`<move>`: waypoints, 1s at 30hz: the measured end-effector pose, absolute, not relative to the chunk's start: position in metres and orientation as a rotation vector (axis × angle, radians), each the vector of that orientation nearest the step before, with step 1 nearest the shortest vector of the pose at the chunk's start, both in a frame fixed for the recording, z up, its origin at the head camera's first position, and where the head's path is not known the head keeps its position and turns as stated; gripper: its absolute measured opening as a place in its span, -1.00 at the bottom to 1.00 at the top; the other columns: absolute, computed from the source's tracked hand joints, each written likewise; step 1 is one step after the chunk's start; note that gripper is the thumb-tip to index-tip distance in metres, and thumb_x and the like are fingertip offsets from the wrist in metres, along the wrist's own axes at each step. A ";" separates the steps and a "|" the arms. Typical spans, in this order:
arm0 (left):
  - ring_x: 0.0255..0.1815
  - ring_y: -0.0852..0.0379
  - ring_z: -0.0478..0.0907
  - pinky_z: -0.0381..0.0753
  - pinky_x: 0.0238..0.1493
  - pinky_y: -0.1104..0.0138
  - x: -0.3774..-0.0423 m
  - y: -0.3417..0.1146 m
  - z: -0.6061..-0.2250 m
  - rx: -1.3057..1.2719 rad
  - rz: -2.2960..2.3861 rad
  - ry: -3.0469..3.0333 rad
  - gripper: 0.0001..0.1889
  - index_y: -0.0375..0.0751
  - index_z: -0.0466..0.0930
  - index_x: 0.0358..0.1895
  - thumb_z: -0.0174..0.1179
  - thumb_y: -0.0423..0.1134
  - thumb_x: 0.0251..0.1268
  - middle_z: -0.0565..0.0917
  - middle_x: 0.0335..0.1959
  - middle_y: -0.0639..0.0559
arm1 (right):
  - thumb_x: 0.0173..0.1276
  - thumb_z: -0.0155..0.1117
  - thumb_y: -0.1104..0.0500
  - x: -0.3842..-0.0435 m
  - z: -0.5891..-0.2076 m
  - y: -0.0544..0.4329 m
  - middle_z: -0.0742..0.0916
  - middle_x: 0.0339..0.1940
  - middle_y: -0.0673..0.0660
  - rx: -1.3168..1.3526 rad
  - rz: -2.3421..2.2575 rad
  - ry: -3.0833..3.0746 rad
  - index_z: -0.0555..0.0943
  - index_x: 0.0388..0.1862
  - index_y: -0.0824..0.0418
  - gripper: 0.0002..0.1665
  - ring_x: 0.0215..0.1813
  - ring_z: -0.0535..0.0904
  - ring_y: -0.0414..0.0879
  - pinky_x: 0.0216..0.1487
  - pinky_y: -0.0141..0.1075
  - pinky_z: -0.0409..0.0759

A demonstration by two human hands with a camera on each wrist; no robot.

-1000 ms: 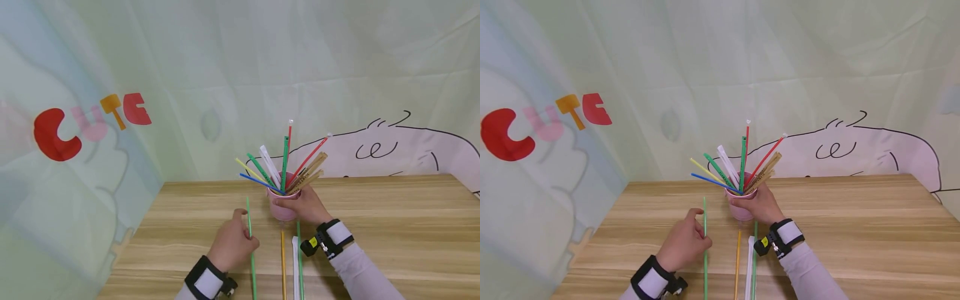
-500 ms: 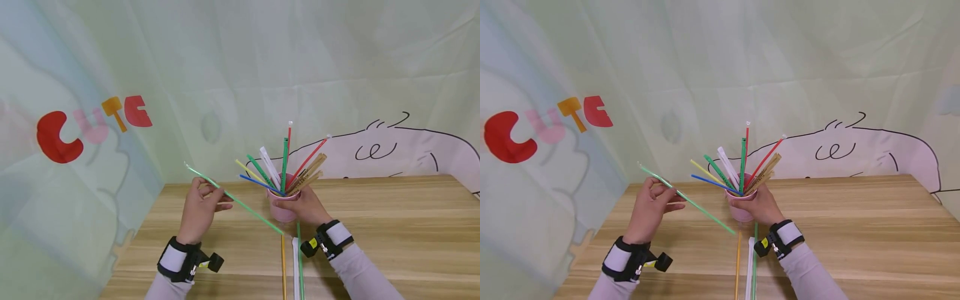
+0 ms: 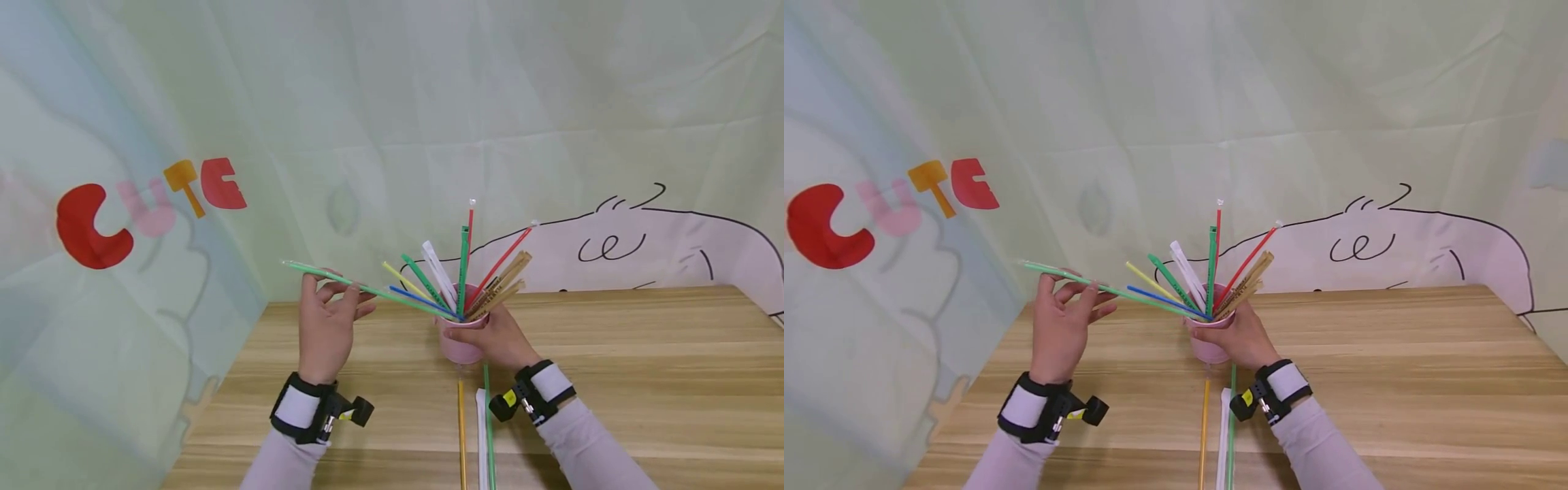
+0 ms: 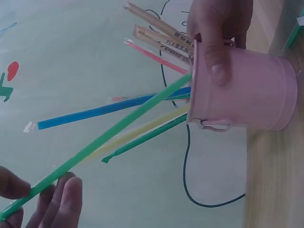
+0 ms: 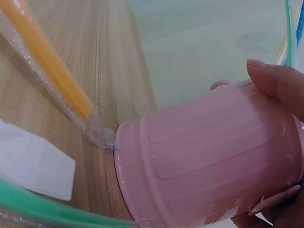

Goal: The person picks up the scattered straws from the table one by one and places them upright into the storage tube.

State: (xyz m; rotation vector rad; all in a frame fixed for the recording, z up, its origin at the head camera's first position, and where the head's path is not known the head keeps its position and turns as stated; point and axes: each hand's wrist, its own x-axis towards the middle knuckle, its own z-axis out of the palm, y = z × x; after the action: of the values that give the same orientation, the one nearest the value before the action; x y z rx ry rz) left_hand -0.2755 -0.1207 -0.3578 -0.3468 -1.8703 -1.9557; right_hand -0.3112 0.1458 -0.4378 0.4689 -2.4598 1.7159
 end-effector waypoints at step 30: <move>0.08 -0.07 0.68 0.74 0.03 0.12 -0.302 -0.052 -0.404 -0.373 -1.579 -2.336 -0.66 -0.19 0.49 0.17 0.29 -0.24 0.42 0.69 -0.03 -0.12 | 0.18 0.64 0.09 -0.315 -0.440 0.146 0.67 0.35 0.15 0.470 1.695 -2.453 0.41 0.51 0.10 -0.06 0.40 0.56 0.07 0.44 0.08 0.43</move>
State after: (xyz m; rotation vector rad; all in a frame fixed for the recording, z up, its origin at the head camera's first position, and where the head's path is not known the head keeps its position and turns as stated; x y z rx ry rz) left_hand -0.3017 -0.0519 -0.4036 -0.3733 -2.3362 -1.5792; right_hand -0.3150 0.1461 -0.4402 0.4703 -2.4534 1.6950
